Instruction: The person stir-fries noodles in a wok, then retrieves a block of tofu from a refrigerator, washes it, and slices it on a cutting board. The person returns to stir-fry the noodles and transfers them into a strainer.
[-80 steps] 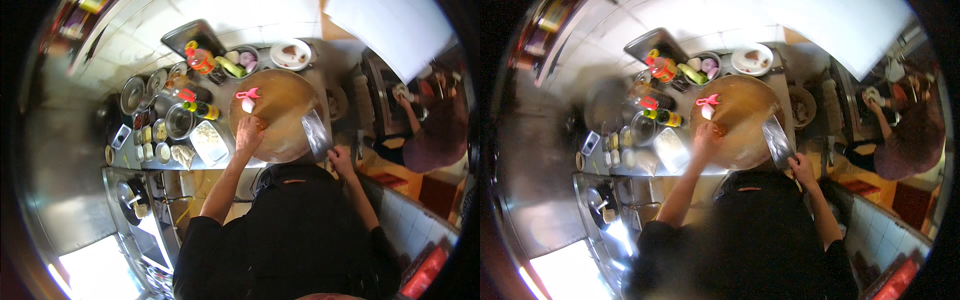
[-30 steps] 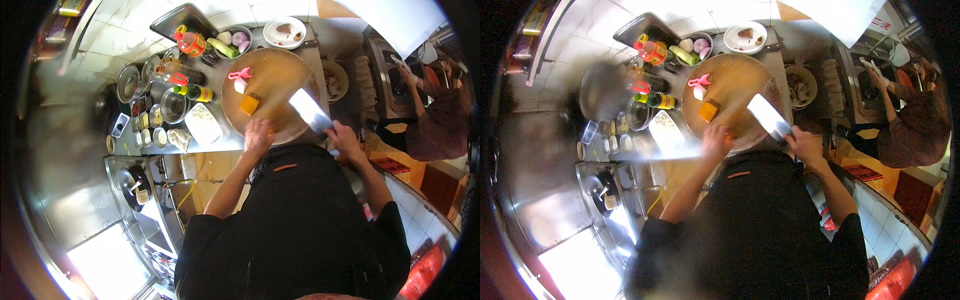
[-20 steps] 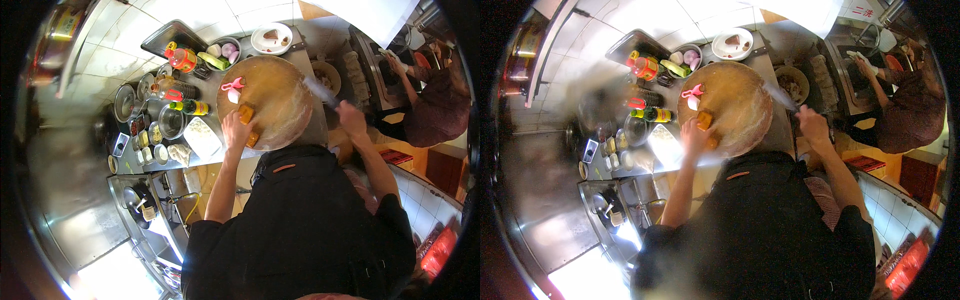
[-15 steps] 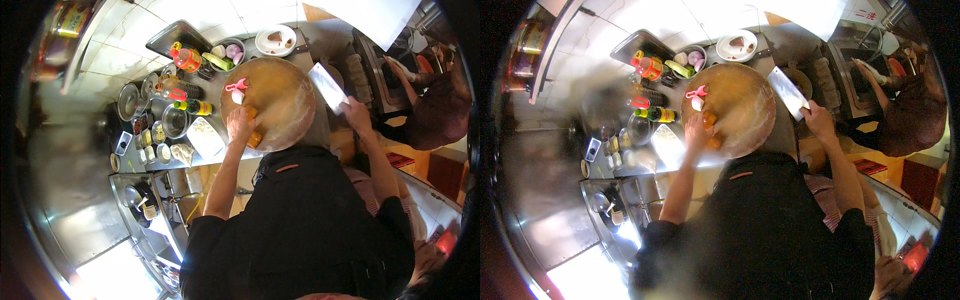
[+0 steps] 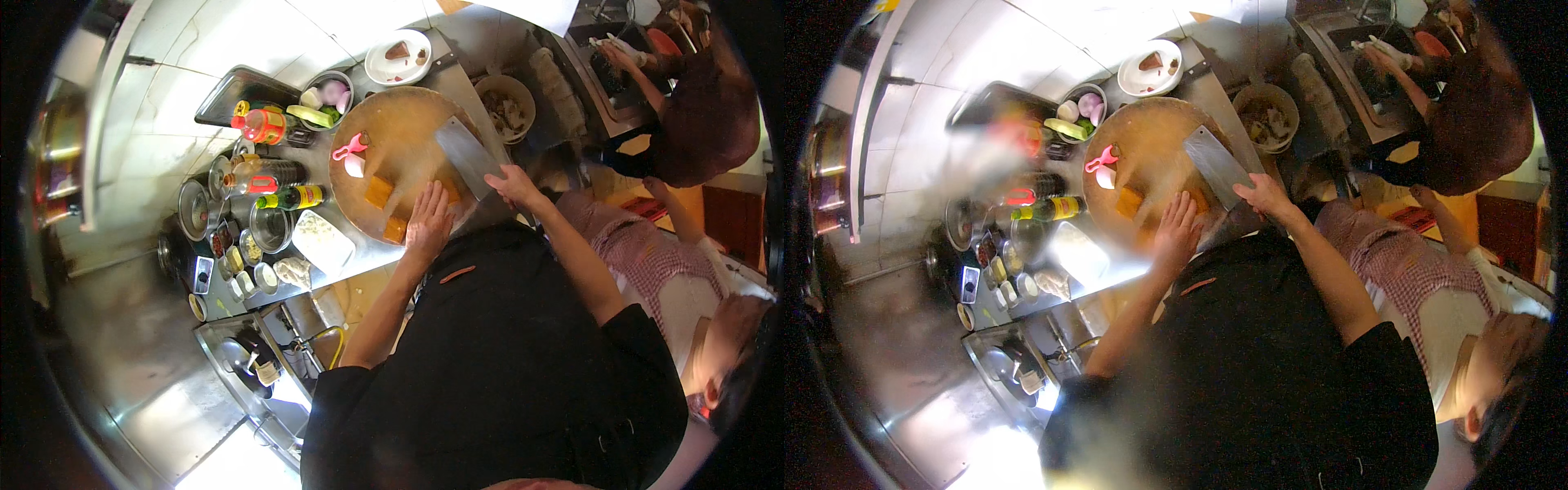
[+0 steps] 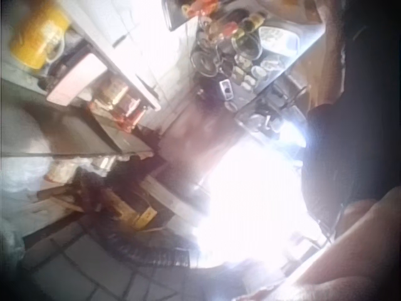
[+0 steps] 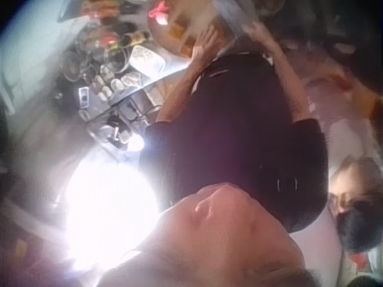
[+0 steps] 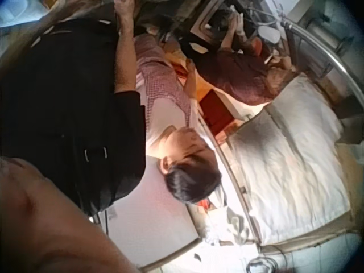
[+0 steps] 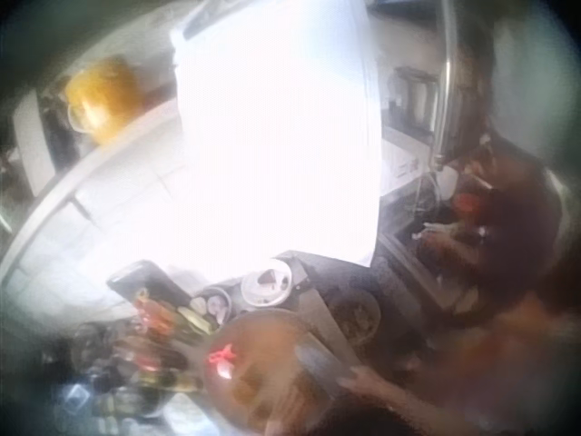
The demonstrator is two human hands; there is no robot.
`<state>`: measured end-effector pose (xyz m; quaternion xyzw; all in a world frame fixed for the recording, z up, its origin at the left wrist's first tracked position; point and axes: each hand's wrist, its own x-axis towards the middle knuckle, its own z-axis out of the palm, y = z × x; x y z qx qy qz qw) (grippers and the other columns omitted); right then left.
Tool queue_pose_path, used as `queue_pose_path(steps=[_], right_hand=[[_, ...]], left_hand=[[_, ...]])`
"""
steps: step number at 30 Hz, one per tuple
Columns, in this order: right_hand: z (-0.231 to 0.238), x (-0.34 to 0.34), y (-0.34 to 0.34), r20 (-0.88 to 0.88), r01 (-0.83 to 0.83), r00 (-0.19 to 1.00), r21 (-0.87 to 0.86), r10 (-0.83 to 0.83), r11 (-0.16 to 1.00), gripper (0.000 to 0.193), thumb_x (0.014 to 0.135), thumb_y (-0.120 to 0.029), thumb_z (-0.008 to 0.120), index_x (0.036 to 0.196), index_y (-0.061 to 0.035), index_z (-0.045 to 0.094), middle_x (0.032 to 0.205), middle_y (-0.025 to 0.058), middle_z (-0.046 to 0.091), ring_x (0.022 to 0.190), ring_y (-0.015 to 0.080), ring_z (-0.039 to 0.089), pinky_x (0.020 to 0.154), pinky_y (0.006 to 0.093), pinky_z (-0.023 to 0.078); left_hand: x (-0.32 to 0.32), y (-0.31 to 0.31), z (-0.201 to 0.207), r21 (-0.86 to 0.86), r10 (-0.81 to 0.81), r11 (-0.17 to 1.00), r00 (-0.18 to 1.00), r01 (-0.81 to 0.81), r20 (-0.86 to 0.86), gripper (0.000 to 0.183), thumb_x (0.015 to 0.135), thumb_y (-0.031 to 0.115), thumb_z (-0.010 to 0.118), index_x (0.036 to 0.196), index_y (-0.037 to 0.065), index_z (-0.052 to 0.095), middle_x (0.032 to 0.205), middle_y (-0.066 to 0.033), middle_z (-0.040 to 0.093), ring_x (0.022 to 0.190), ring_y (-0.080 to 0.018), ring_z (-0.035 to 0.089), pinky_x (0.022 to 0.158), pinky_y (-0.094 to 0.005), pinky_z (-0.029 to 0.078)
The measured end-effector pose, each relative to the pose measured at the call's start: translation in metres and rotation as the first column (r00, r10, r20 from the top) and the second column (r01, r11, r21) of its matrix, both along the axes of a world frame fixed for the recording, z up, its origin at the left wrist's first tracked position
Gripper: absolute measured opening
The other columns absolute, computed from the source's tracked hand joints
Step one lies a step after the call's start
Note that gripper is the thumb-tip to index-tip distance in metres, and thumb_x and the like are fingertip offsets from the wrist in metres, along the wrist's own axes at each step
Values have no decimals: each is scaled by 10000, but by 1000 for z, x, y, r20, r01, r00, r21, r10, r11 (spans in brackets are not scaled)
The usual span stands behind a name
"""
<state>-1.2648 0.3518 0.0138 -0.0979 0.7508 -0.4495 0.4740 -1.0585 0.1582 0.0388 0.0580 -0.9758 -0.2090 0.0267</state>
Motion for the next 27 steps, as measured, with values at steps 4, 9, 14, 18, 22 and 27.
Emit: queue_pose_path(steps=[4, 9, 14, 18, 22, 27], right_hand=[[2, 9, 10, 58, -78, 995, -49, 81, 996, 394, 973, -364, 738, 1020, 8, 614, 633, 26, 513, 476, 140, 513, 400, 340, 418], [16, 18, 40, -32, -160, 987, -14, 160, 987, 507, 945, -406, 734, 1067, 82, 667, 799, 113, 644, 683, 206, 612, 624, 398, 489], [24, 36, 62, 106, -235, 970, 200, 217, 951, 594, 948, -453, 722, 1205, 78, 643, 976, 176, 725, 807, 276, 667, 735, 449, 518], [16, 51, 49, -182, -248, 944, 151, 274, 957, 550, 975, -469, 690, 1039, 66, 583, 959, 300, 686, 951, 423, 687, 787, 504, 507], [2, 66, 17, -243, -219, 940, 104, 238, 970, 514, 992, -431, 666, 986, 71, 557, 959, 365, 662, 969, 517, 665, 809, 556, 505], [-6, 88, -8, -358, -191, 907, 114, 219, 975, 478, 1002, -383, 673, 991, 78, 547, 911, 384, 667, 917, 563, 660, 781, 603, 510]], left_hand=[[5, -5, -1, -22, -74, 997, 997, 74, 6, 675, 965, 248, 699, 1530, -33, 460, 1638, -242, 402, 1552, -396, 340, 1268, -506, 287], [5, -9, 0, -34, -107, 993, 993, 109, 57, 735, 983, 325, 675, 1567, -37, 412, 1671, -248, 342, 1578, -392, 287, 1289, -505, 234], [5, -9, -1, 12, -112, 994, 992, 112, 51, 792, 981, 362, 677, 1581, -54, 372, 1686, -267, 297, 1588, -408, 254, 1294, -509, 218], [5, -6, -1, 82, -110, 991, 992, 105, 59, 874, 980, 394, 677, 1613, -66, 287, 1699, -292, 235, 1593, -446, 206, 1295, -527, 203], [7, -5, -4, 131, -112, 986, 993, 106, 39, 940, 986, 464, 652, 1626, -79, 227, 1703, -320, 182, 1592, -488, 160, 1295, -550, 180], [9, -4, -13, 123, -87, 989, 996, 83, 31, 981, 1008, 609, 538, 1626, -82, 218, 1700, -326, 184, 1585, -501, 169, 1289, -561, 180]])
